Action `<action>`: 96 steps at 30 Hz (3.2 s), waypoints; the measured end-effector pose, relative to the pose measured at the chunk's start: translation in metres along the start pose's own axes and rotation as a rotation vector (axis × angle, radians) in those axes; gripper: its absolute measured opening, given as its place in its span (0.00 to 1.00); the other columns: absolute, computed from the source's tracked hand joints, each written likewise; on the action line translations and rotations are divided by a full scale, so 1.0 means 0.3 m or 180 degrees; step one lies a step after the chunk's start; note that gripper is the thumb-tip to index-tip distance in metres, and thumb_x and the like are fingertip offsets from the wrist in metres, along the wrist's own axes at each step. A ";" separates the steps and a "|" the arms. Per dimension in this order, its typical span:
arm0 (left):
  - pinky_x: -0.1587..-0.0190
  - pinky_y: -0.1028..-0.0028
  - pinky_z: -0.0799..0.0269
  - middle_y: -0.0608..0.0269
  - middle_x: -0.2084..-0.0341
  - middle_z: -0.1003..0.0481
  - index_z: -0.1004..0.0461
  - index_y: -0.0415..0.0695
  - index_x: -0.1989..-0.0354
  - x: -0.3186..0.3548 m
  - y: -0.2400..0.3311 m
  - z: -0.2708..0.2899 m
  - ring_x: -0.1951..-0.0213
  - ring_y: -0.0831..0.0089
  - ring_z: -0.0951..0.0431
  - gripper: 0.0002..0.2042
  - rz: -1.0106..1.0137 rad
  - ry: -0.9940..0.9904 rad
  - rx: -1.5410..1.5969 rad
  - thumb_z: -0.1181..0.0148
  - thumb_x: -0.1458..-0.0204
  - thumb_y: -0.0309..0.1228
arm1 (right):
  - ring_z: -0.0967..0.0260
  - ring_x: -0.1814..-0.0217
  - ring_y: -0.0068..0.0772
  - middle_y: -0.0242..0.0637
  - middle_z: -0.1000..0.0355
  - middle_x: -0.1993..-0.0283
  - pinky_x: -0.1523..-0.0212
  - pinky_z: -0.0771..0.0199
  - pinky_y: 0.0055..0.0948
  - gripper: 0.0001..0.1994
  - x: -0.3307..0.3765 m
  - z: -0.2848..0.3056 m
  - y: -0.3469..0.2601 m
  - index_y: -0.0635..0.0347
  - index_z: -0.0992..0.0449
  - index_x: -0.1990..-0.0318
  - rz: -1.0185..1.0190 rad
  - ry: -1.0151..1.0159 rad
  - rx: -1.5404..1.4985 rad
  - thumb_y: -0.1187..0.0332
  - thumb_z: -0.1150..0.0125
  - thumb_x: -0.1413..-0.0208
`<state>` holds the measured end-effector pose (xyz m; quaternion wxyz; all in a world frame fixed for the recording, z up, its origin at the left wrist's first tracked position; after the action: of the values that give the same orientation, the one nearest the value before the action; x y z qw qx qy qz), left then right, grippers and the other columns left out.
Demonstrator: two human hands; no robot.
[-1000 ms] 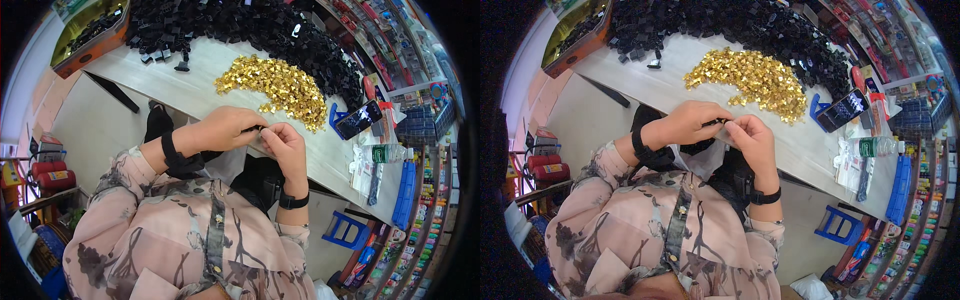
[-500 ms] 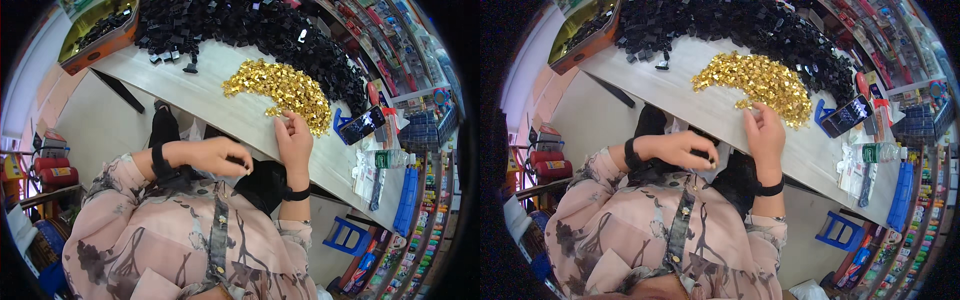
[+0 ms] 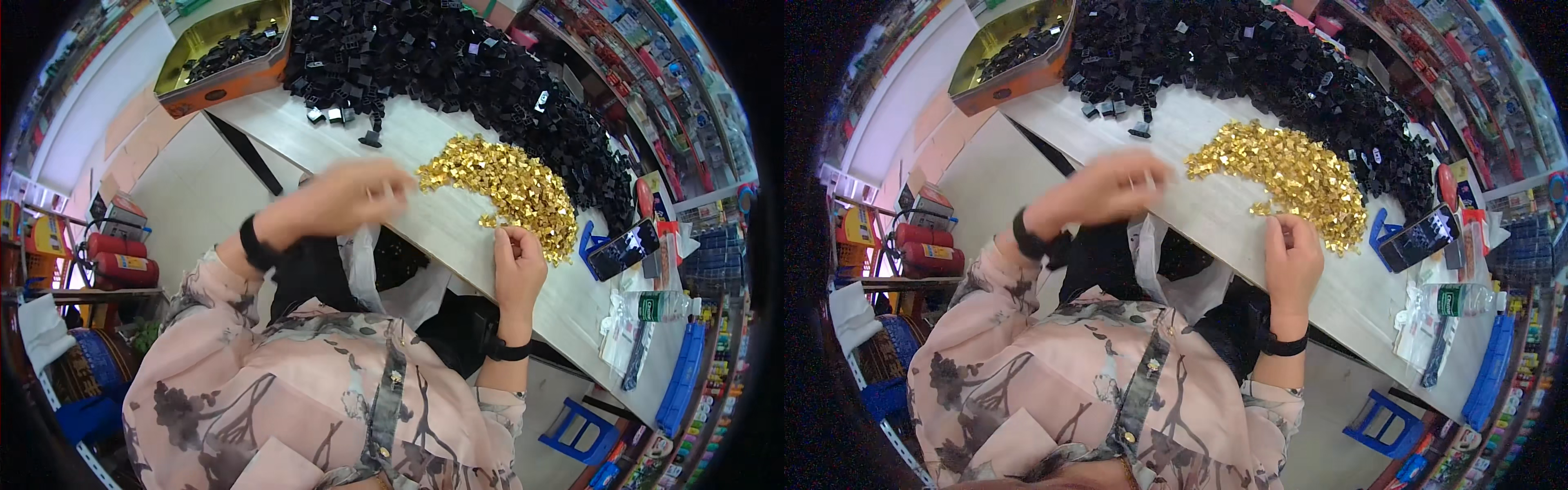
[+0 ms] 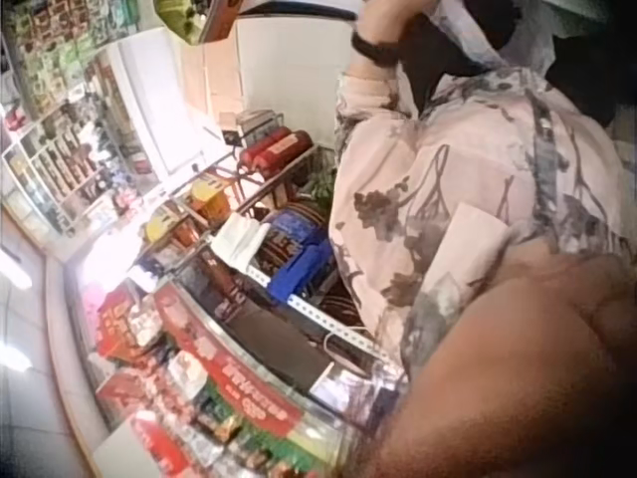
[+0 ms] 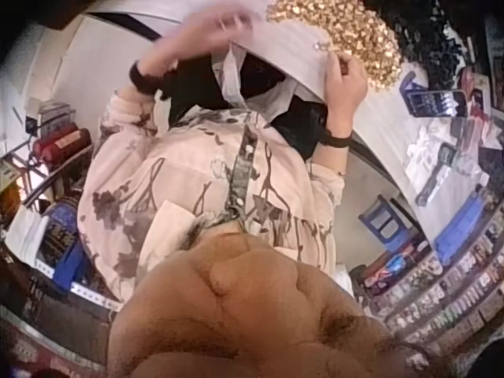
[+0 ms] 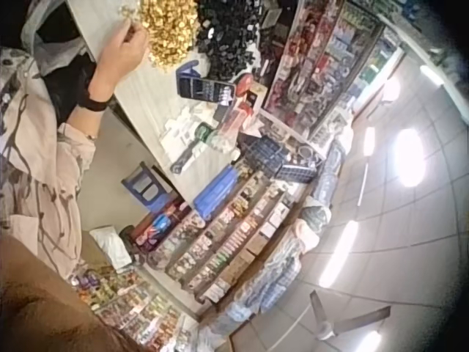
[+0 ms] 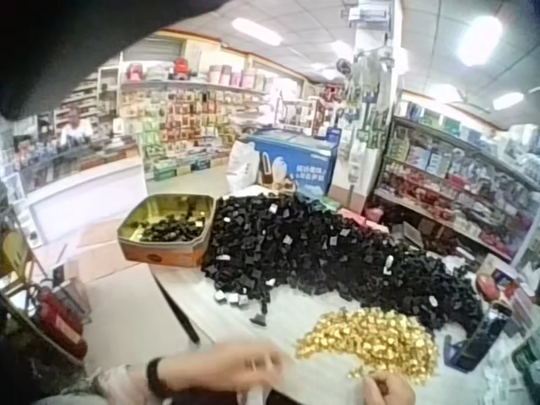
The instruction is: Assembling small gold metal pieces onto black plastic components at a manual workstation.
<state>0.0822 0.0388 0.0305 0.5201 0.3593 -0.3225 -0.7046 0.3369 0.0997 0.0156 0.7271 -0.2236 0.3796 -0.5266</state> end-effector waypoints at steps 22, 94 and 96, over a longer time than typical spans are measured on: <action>0.75 0.83 0.35 0.66 0.73 0.30 0.37 0.40 0.57 -0.164 0.061 -0.273 0.74 0.83 0.28 0.11 -0.0014 -0.0161 0.2012 0.44 0.47 0.24 | 0.34 0.73 0.14 0.28 0.28 0.69 0.74 0.37 0.12 0.06 0.042 -0.099 -0.037 0.61 0.29 0.62 -0.1161 -0.0749 -0.2719 0.70 0.43 0.43; 0.73 0.82 0.34 0.65 0.73 0.27 0.35 0.38 0.49 -0.161 0.032 -0.274 0.76 0.85 0.31 0.16 0.0007 0.0343 0.2199 0.49 0.48 0.23 | 0.35 0.74 0.17 0.30 0.29 0.69 0.71 0.33 0.18 0.07 0.025 0.139 0.088 0.63 0.24 0.62 0.0135 0.0103 0.0343 0.74 0.42 0.48; 0.74 0.82 0.34 0.65 0.73 0.27 0.35 0.38 0.50 -0.160 0.024 -0.280 0.76 0.85 0.32 0.15 -0.0013 0.0338 0.2183 0.49 0.48 0.24 | 0.35 0.74 0.17 0.31 0.29 0.68 0.70 0.33 0.18 0.07 0.030 0.153 0.096 0.63 0.24 0.61 0.0041 0.0123 0.0374 0.73 0.41 0.48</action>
<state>0.1664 0.0766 -0.0002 0.3837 0.5500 -0.5123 -0.5366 0.3916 0.0977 0.0201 0.7348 -0.1679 0.3635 -0.5475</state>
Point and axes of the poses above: each hand's wrist, its own x-axis away from the middle knuckle, its own z-axis out of the back of the hand, y = z × x, the point moved 7 cm from there along -x, towards the middle knuckle
